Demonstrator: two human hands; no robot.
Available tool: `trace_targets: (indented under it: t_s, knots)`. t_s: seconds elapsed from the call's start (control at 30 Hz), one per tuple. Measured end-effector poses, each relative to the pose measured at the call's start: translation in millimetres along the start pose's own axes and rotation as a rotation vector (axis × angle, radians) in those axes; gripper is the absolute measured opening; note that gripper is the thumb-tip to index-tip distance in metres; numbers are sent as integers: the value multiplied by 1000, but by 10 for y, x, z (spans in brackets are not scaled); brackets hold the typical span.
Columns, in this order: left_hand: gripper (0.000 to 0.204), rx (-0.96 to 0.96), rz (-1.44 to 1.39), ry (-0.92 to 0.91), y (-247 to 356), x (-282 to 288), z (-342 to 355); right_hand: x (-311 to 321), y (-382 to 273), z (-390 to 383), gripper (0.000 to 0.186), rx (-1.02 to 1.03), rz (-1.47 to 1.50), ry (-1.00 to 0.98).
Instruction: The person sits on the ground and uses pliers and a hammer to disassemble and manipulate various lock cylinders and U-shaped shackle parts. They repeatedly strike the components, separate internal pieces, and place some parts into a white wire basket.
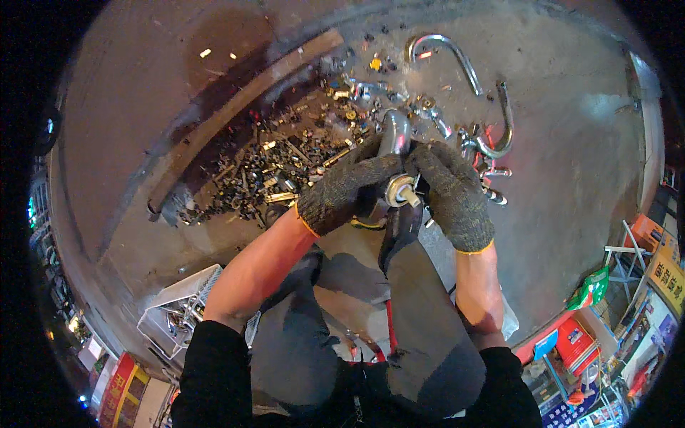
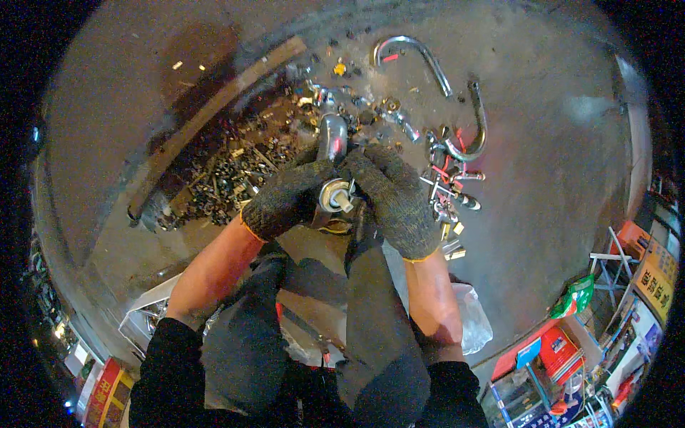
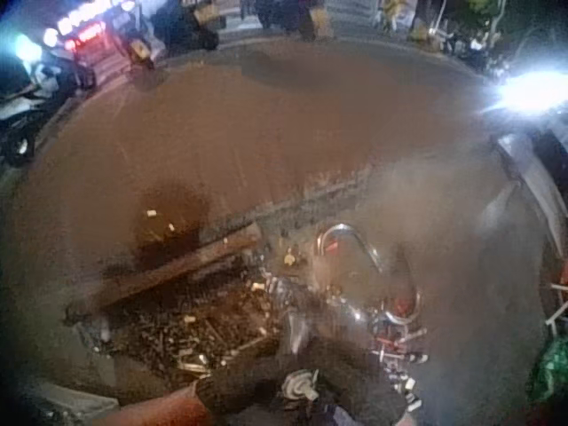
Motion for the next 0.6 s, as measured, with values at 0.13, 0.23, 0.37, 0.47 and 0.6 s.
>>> trace_targets:
  t_s: [0.13,0.23,0.37,0.47,0.6]
  knots:
    - [32,-117,94,-95,586,-528,-257,346,-969,-308,39,267,-120,121]
    - [26,13,-10,-88,820,-902,-530,597,-1542,-632,29,243,7,163]
    - [32,-58,-14,-101,1091,-1426,-967,998,-2039,-1291,29,58,338,412]
    - [32,-146,-93,-219,1222,-1803,-1334,997,-2345,-1838,32,90,430,468]
    - [35,-282,-276,-186,1223,-2130,-1778,802,-2520,-2484,35,55,410,448]
Point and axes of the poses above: each hand's wrist, its own z-axis towards the middle knuckle, its own x-axis out of the back of the hand, y = z × x, the point moved 7 cm from there along z, towards the middle knuckle, and after that the axes turned 3 degrees about -x, right-handed, at the moved point
